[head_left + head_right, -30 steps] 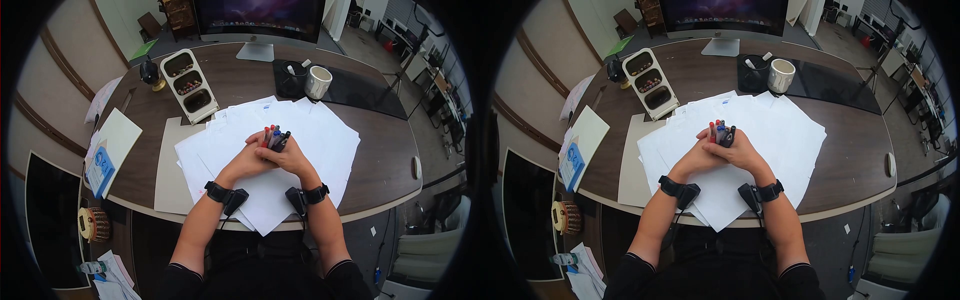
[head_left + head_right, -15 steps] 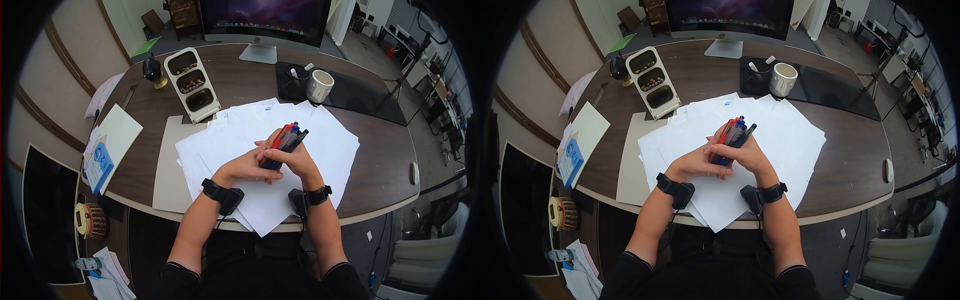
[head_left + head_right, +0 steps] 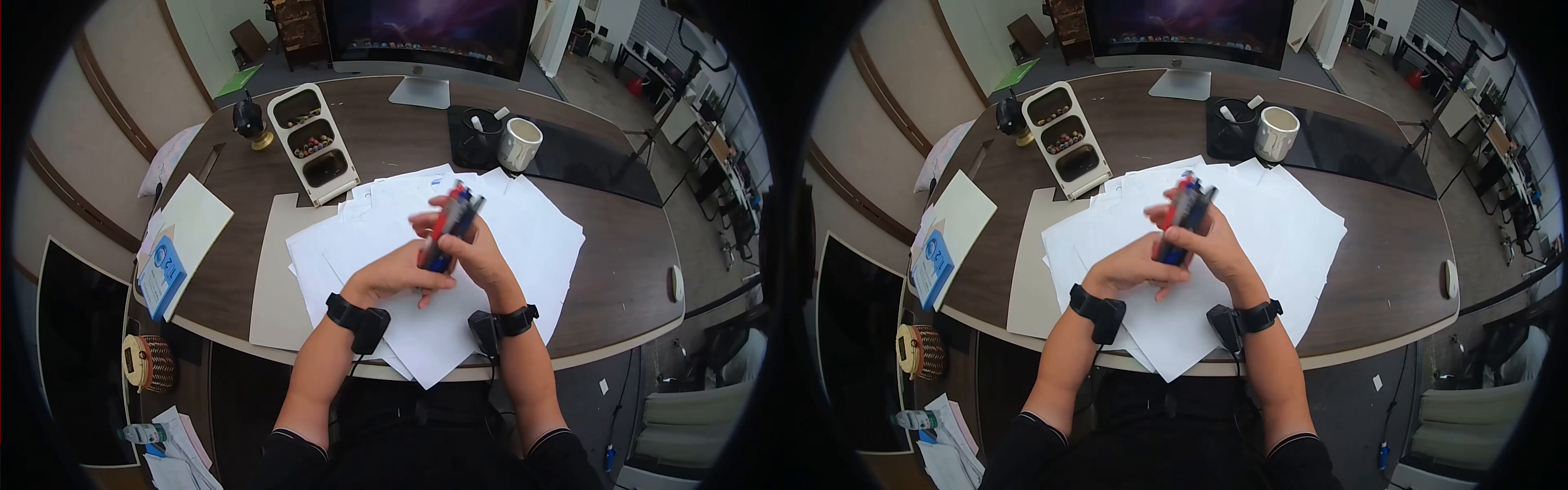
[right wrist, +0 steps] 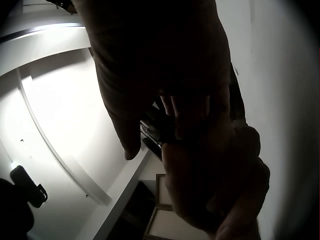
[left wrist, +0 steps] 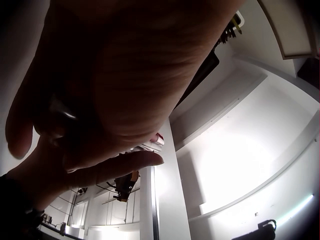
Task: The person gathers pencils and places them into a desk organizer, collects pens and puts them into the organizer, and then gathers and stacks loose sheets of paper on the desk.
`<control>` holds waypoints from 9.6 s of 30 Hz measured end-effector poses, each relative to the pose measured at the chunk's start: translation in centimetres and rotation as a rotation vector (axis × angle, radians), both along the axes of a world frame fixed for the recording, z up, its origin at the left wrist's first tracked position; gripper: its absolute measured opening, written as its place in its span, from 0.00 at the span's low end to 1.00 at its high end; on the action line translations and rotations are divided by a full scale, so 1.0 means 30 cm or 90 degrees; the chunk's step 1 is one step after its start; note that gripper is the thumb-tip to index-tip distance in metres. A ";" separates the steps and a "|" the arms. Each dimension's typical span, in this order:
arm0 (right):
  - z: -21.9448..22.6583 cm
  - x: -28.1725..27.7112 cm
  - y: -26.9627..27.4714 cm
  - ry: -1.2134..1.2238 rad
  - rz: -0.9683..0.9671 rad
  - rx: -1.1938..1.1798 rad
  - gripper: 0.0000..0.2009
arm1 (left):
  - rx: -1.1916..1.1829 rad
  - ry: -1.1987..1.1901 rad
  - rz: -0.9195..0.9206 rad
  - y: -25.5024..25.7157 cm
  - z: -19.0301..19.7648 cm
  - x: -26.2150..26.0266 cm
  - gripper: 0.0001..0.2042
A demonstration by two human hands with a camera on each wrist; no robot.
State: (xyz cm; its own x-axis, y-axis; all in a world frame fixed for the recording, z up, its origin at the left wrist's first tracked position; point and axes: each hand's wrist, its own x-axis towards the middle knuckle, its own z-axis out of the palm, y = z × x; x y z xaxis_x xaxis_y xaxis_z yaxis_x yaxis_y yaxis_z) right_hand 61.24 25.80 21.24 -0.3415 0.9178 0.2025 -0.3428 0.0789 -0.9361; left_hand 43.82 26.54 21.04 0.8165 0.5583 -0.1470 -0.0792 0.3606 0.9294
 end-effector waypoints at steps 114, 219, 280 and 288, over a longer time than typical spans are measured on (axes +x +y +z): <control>-0.155 0.345 -0.261 -0.467 -0.464 -0.134 0.22 | 0.566 0.574 0.448 -0.050 -0.123 -0.084 0.24; -0.220 0.659 -0.298 0.236 -0.526 -0.340 0.16 | 0.638 0.485 0.235 -0.142 -0.031 0.245 0.30; -0.103 0.359 -0.296 0.247 -0.401 -0.192 0.19 | 0.125 0.270 0.343 -0.002 0.009 -0.074 0.21; -0.122 0.228 -0.237 -0.204 -0.267 -0.187 0.22 | -0.142 0.100 0.247 -0.248 -0.039 -0.220 0.22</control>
